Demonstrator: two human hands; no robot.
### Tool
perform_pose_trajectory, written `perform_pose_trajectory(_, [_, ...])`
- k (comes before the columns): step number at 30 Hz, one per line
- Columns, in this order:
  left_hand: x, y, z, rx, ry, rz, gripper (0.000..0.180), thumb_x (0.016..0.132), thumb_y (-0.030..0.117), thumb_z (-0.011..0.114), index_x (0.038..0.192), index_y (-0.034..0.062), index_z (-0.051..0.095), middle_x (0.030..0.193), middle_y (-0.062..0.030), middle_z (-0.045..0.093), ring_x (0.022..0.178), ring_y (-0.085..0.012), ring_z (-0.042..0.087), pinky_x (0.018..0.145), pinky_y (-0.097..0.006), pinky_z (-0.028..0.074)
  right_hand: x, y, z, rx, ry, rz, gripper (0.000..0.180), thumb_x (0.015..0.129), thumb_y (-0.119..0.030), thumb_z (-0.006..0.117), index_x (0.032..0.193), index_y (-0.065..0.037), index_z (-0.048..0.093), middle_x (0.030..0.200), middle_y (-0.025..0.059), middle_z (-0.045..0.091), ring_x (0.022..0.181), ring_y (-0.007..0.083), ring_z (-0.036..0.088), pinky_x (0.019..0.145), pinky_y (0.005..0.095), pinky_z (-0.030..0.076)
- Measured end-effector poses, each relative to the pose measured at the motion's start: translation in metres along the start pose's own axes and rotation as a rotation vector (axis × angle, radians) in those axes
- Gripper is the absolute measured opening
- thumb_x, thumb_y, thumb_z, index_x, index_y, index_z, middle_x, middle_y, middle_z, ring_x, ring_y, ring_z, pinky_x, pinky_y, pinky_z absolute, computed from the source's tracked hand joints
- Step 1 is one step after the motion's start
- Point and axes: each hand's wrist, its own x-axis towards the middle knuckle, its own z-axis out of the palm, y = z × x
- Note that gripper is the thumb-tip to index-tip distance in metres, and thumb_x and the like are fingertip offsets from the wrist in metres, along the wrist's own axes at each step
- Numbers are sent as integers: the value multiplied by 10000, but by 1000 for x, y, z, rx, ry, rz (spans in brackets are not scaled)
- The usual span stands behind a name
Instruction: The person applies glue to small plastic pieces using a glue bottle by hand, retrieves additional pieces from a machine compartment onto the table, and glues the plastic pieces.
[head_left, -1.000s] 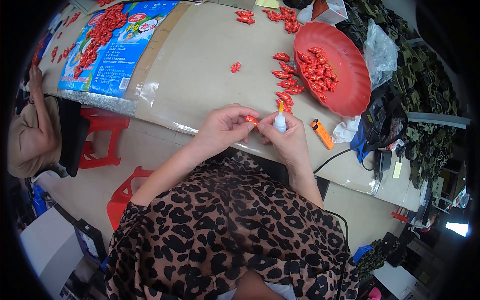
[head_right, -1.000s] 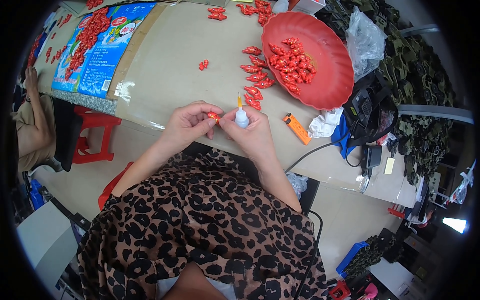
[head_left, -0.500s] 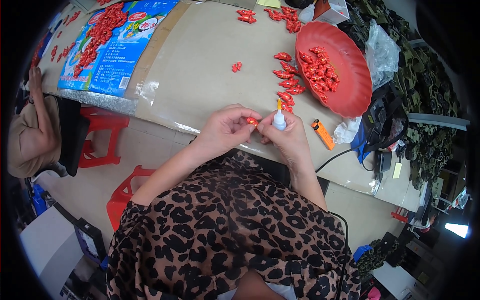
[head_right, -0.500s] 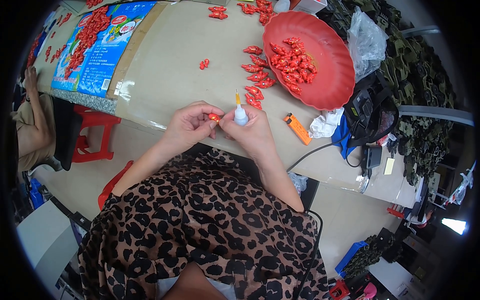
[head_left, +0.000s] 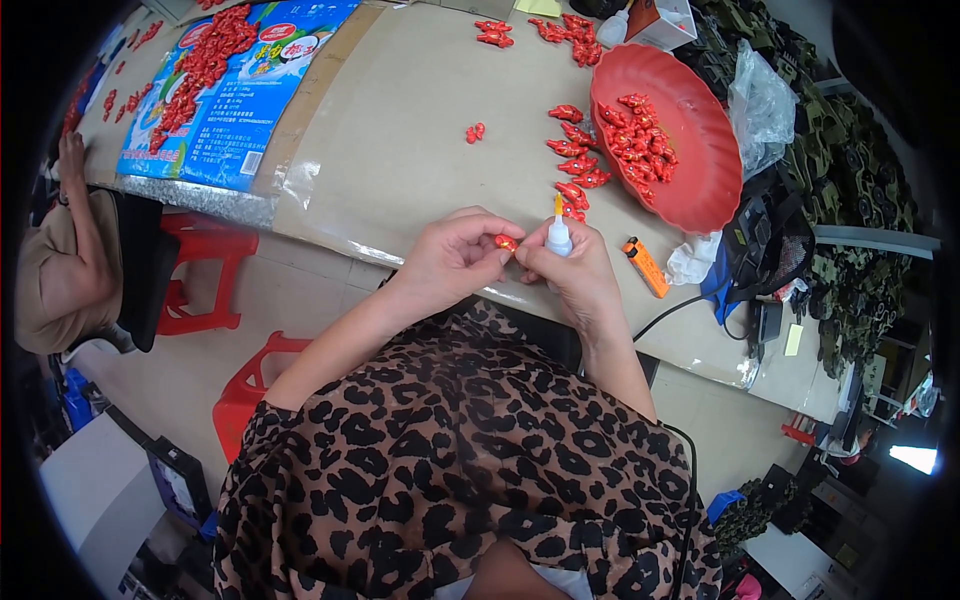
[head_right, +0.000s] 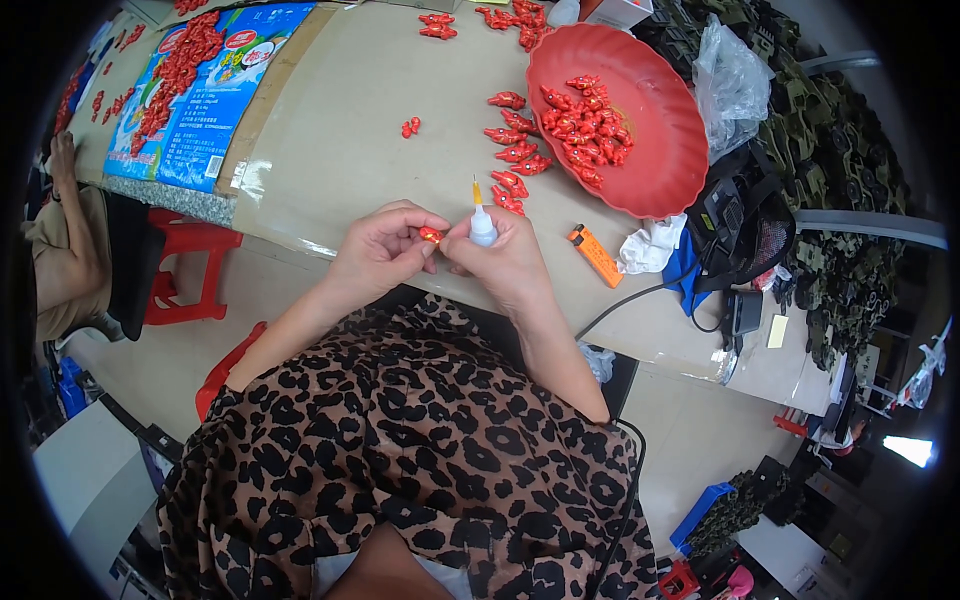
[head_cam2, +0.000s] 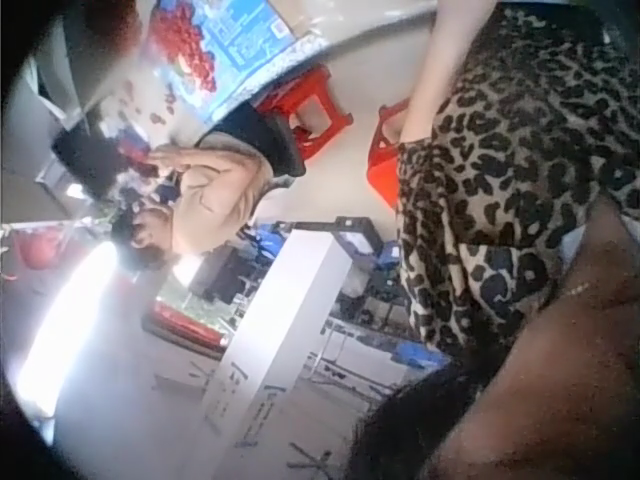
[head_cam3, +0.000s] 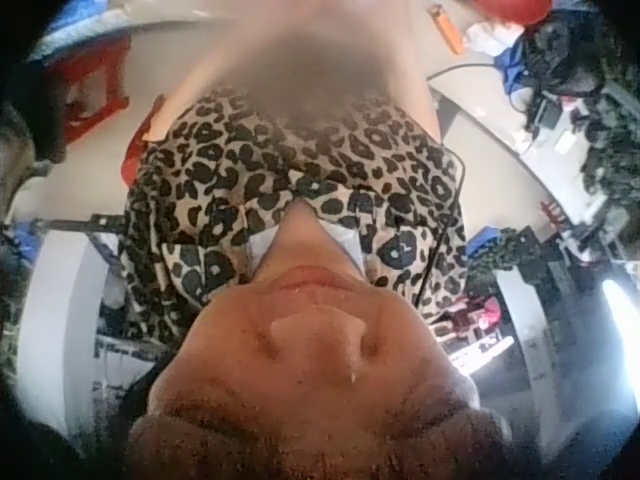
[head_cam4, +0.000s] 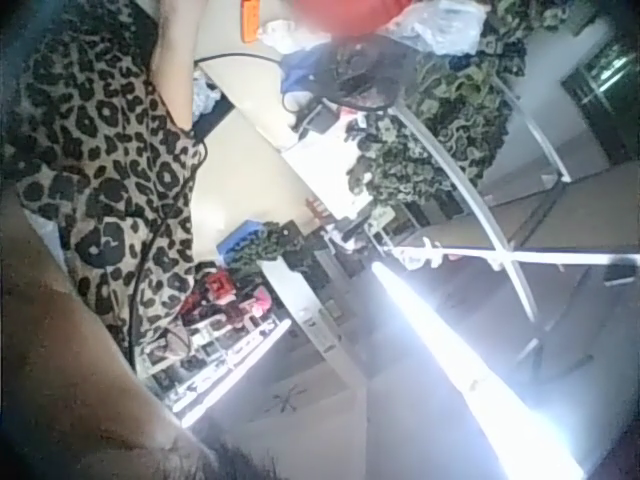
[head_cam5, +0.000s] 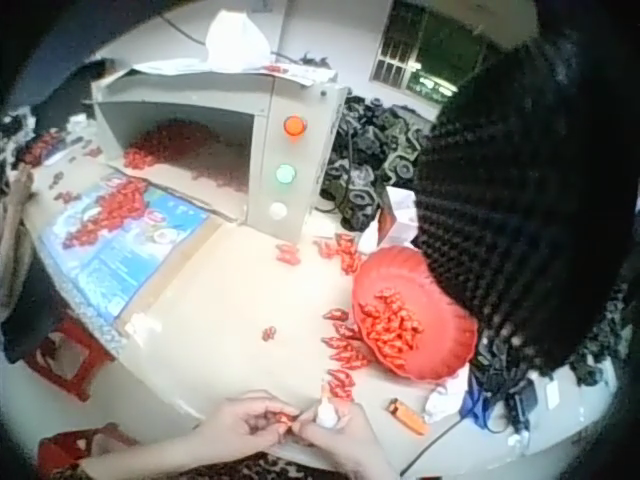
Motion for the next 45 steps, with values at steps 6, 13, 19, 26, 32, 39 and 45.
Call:
perform_pose_trajectory(6, [0,-1,1,-5,2,21,191,767,-45,498,949,-9,542,842,-17,456,695,-61,524,606,-175,459,0,0,-1,12,-21,7,85,681,-15,595,733,-5,528,663,62,564,543,102,530,522,219,455])
perform_pose_trajectory(13, [4,4,2,-71,32,-129,180,798,9,484,972,-24,516,785,-24,517,610,-66,525,562,-190,460,0,3,1,6,62,-19,99,704,-51,611,749,7,543,650,70,562,513,101,524,502,215,455])
perform_pose_trajectory(19, [3,5,3,-83,43,-152,179,806,20,470,973,-33,508,764,-34,554,585,-62,519,540,-194,461,1,3,6,-51,123,-15,103,691,-63,612,723,4,542,641,36,551,531,77,516,477,196,431])
perform_pose_trajectory(26, [5,6,5,-87,93,-170,175,806,25,469,964,-40,508,780,-37,554,582,-60,517,516,-190,457,2,5,5,-22,127,-25,118,700,-80,611,744,12,552,648,40,557,510,76,512,479,201,447])
perform_pose_trajectory(32, [6,8,2,-125,47,-182,187,814,47,484,976,-40,512,825,-52,554,551,-77,508,493,-190,439,1,5,2,-2,111,-36,124,703,-85,606,751,19,560,674,53,571,523,79,523,485,204,458])
perform_pose_trajectory(39, [6,3,2,-117,49,-177,180,812,35,477,972,-40,510,817,-49,552,557,-64,502,483,-182,434,2,4,7,-33,144,-42,125,700,-87,606,744,18,555,674,50,568,535,80,527,482,204,457])
perform_pose_trajectory(45, [7,5,5,-77,97,-183,164,809,19,461,953,-42,514,790,-41,544,550,-62,497,473,-185,432,3,3,10,-62,188,-25,122,702,-88,601,727,18,548,660,48,559,546,77,525,482,203,456])
